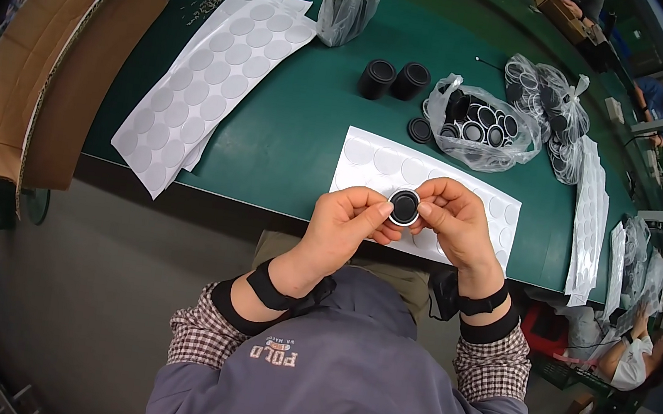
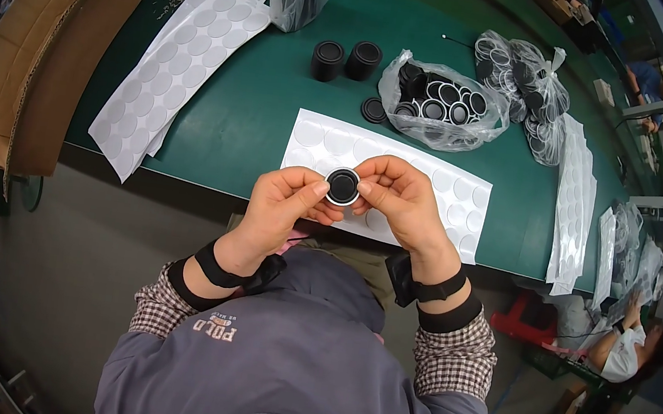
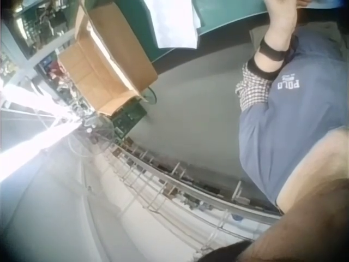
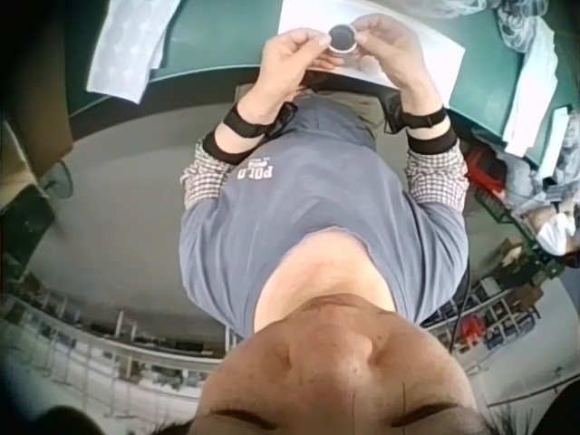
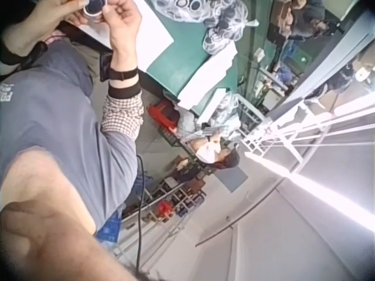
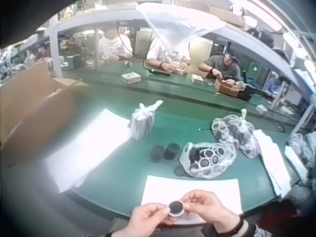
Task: The recorder is sitting at a workbench assembling small circular electronic parts by peeling and applying adhesive seals.
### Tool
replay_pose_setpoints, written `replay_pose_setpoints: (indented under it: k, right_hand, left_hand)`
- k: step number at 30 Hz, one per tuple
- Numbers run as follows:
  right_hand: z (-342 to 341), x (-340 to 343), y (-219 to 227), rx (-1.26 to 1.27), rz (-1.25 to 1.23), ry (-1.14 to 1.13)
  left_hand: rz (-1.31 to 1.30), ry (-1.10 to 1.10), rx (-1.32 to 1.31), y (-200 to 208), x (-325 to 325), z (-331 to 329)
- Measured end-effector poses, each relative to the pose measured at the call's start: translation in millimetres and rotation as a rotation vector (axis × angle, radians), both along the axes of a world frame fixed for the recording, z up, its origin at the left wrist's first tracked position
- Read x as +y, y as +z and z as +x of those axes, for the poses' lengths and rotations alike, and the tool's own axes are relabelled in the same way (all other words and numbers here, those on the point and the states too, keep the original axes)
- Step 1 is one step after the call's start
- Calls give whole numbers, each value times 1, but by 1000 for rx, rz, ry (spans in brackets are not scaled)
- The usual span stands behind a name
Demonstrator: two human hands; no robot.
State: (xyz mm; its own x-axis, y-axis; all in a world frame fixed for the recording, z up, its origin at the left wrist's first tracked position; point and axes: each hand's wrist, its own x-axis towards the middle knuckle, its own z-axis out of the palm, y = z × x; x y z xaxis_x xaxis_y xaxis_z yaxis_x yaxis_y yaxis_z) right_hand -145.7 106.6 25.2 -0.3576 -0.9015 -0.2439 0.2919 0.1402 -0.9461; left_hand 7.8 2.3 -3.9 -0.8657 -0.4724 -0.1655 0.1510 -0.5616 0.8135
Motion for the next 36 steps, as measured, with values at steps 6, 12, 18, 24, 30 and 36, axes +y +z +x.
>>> replay_pose_setpoints:
  k: [6,12,18,24,30,36]
  right_hand:
    - [1,-1,1,-67,-67,1]
    - [2,-2,-2,-55,-114,11]
    - [6,-5,-3,-24,-72,-31]
    - [9,-8,2,-34,-97,-26]
    - [13,-12,5,39,-119,-34]
    - [12,-14,6,92,-73,-7]
  left_hand:
    - [25,0,33,0,-2,1]
    - [50,46,33,4,0,-1]
    - [15,111,32,5,-1,-4]
    - [4,133,32,9,-1,-5]
    - [16,167,37,8,0,-9]
    - [-14,128,-16,10,-1,-10]
